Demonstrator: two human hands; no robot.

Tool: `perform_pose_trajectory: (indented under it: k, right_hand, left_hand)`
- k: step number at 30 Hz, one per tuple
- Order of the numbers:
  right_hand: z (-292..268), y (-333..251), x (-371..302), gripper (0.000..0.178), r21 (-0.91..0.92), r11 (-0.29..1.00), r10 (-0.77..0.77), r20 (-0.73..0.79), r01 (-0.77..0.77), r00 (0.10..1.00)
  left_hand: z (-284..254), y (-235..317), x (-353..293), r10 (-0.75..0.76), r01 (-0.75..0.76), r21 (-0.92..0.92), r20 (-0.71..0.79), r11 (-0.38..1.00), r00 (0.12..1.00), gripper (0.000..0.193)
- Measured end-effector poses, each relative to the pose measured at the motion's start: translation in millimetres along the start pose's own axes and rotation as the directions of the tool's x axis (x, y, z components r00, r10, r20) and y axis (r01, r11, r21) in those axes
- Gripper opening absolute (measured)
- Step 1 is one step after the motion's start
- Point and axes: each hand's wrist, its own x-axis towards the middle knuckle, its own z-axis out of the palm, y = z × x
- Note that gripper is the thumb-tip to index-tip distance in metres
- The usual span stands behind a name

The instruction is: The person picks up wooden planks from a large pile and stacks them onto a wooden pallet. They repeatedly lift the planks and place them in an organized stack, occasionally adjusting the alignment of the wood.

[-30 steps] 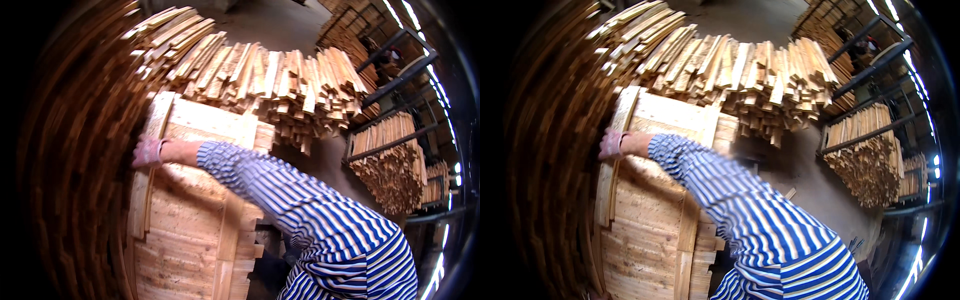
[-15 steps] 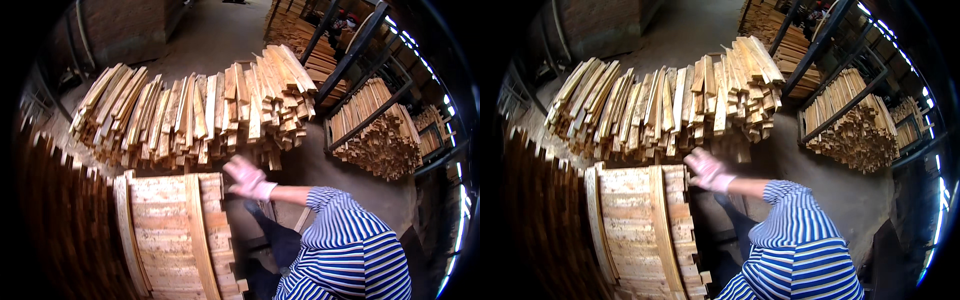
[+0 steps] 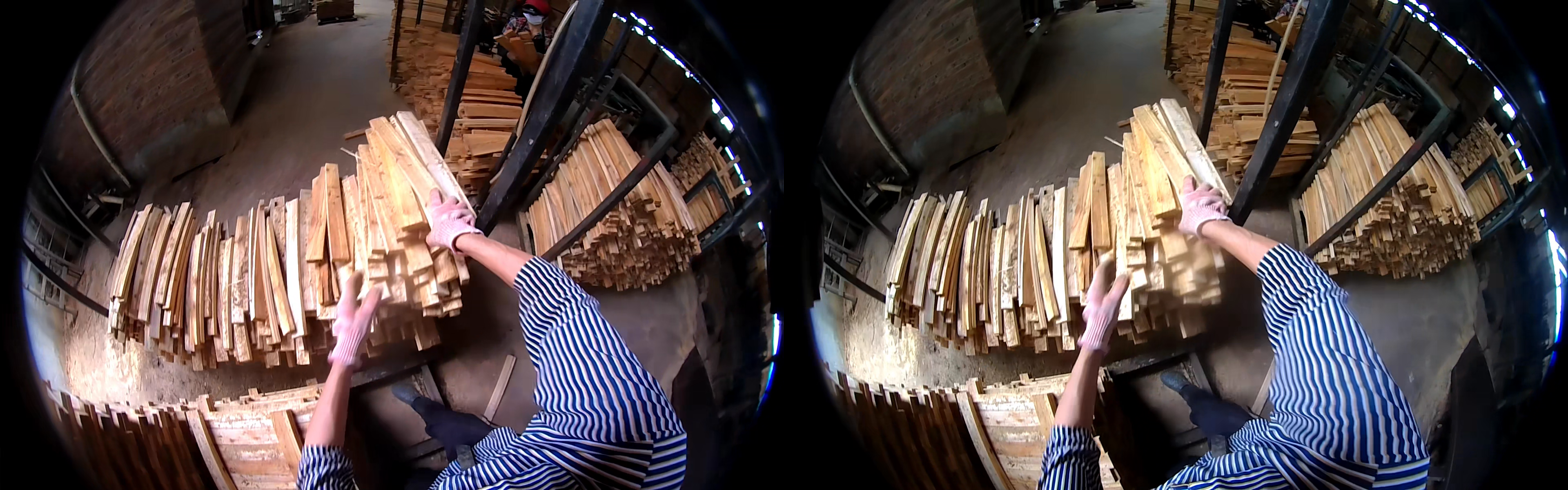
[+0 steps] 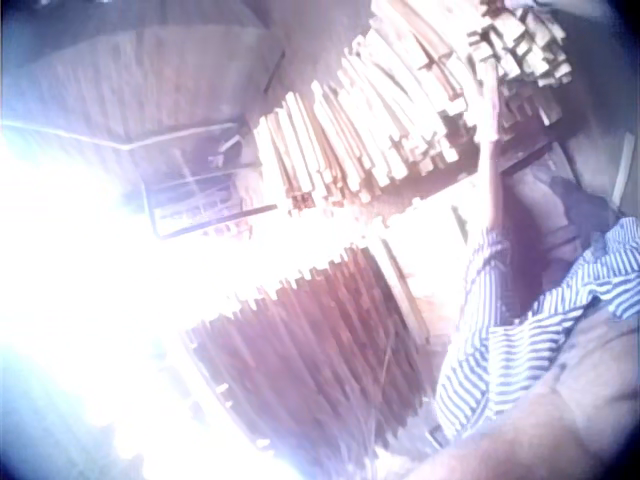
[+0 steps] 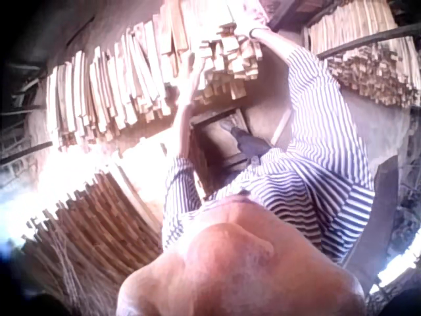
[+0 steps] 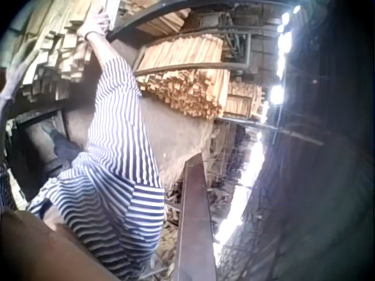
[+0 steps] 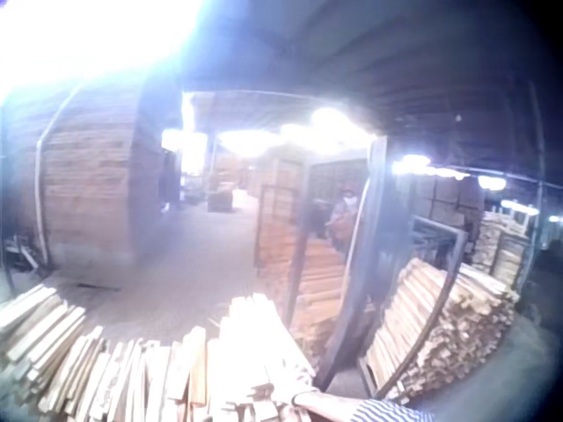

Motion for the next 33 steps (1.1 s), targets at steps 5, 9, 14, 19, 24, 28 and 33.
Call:
perform_pose_trajectory:
  k: [5,9,14,19,24,28,33]
  right_hand:
    - [-43,23,14,0.127,0.315,0.94,-0.178,0.136,0.127,0.975]
    - [-3,67,55,0.127,0.906,0.422,-0.212,0.129,-0.028,0.969]
    - [-13,59,33,0.119,0.797,0.603,-0.109,0.123,-0.033,0.986]
    - [-13,57,-21,0.087,0.979,-0.07,-0.336,0.158,-0.192,0.928]
    - [48,56,-19,0.101,0.995,0.028,-0.337,0.101,-0.097,0.936]
    - [18,28,-25,0.111,0.891,0.453,-0.245,0.104,0.019,0.964]
    - [-36,85,-21,0.105,0.832,0.555,-0.259,0.172,0.0,0.95]
  left_hand:
    - [85,62,138,-0.071,0.077,0.129,-0.053,0.989,0.996,0.084]
    - [133,102,188,-0.339,0.357,0.419,-0.121,0.835,0.933,0.086]
    - [131,72,216,-0.433,0.431,0.386,-0.086,0.816,0.897,0.071]
    - [57,-1,203,-0.428,0.459,-0.135,0.207,0.878,0.88,0.064]
    - [29,-52,170,-0.297,0.339,-0.215,0.207,0.916,0.932,0.074]
    - [49,-28,190,-0.233,0.217,0.189,0.067,0.958,0.97,0.033]
    - [94,69,214,-0.546,0.58,0.204,-0.203,0.789,0.813,0.033]
